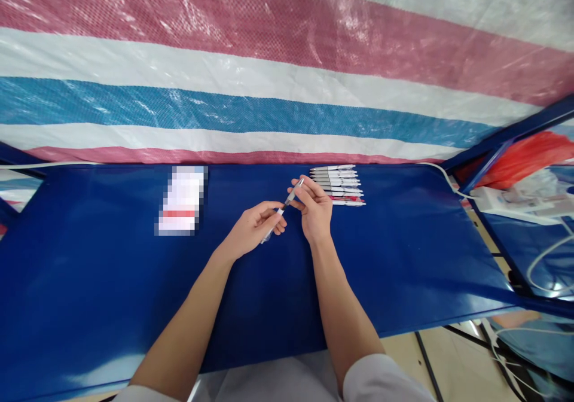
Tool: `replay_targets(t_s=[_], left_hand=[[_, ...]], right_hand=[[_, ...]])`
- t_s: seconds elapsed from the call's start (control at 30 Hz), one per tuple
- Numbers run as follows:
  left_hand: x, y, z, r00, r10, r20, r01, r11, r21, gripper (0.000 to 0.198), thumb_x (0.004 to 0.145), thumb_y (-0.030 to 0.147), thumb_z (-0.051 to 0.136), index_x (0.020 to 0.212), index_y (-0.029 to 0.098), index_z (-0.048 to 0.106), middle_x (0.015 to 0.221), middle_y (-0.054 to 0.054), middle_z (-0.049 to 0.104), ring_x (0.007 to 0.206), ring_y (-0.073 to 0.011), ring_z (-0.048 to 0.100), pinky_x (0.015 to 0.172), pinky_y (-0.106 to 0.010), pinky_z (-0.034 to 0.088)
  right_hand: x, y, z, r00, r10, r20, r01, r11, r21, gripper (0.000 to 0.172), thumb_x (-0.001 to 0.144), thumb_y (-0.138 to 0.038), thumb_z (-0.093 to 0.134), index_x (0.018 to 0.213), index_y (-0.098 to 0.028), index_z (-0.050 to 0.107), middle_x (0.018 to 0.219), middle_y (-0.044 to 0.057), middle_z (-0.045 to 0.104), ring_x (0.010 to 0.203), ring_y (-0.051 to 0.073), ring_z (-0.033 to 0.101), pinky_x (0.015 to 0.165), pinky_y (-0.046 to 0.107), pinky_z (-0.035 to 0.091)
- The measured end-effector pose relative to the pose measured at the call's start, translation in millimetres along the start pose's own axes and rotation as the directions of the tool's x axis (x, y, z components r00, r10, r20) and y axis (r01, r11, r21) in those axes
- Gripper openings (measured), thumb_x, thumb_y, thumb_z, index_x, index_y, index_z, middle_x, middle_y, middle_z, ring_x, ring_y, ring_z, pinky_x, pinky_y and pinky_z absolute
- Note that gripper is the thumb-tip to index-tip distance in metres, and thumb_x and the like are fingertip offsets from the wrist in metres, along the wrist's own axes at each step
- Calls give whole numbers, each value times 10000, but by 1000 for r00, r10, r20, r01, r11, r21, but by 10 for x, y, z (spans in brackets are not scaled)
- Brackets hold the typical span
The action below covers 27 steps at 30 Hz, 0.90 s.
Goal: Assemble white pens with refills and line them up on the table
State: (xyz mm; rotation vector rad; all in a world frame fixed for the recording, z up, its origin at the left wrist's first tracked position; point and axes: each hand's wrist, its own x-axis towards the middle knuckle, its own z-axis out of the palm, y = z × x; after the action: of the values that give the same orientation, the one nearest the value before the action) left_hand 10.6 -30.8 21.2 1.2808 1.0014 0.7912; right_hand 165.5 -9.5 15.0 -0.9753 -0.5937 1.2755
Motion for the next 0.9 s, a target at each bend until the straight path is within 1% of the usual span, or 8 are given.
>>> replay_targets(t_s=[0.13,0.23,0.37,0.53,0.67,0.8,0.9], left_hand=[[-12,4,-6,998,-9,66,13,998,-59,384,870,435,617,1137,162,585,808,-56,708,689,-179,677,684,-342,563],[-14,7,-15,995,-24,98,35,994,-102,389,872,425,620,1154,160,585,786,-48,705,669,-173,677,682,-336,559],[-18,8,-33,995,-27,97,40,990,-133,369,867,419,630,1122,156,596,774,-52,708,649,-173,677,656,-327,556],[-35,-6,-62,993,-42,112,57,990,-133,370,876,423,623,1130,157,584,824,-76,722,669,-175,684,626,-307,549],[-47,-20,-79,989,-43,139,62,988,-139,369,887,423,615,1144,162,574,887,-93,732,714,-180,695,670,-321,556],[-55,-2,-74,990,-43,136,67,982,-174,379,883,423,626,1154,165,568,924,-108,735,755,-191,701,711,-343,560],[-54,28,-53,991,-52,127,80,971,-225,393,871,424,645,1152,160,569,936,-121,737,766,-196,703,718,-352,563]], right_hand=[[-40,-42,27,1000,-16,-2,16,999,-38,326,679,-272,786,995,-243,712,993,23,766,820,161,727,635,251,599],[-50,-51,37,999,-33,-3,32,999,-19,314,678,-263,787,984,-245,717,975,17,768,795,153,727,617,235,593],[-52,-37,46,999,-47,-6,47,999,-26,306,682,-270,785,978,-243,714,969,20,768,798,156,726,622,243,597],[-50,-58,101,998,-64,-18,63,997,-31,298,696,-287,774,983,-244,704,980,18,761,808,153,717,620,246,594],[-22,-162,180,995,-95,-8,95,995,-4,277,703,-283,767,972,-253,706,969,2,755,782,132,703,600,222,585],[31,-286,244,993,-114,28,115,993,-15,279,699,-295,762,969,-261,701,967,-5,750,795,133,699,618,235,594],[84,-361,271,993,-119,20,119,993,7,286,699,-319,754,972,-260,691,972,-9,745,806,139,702,613,239,595]])
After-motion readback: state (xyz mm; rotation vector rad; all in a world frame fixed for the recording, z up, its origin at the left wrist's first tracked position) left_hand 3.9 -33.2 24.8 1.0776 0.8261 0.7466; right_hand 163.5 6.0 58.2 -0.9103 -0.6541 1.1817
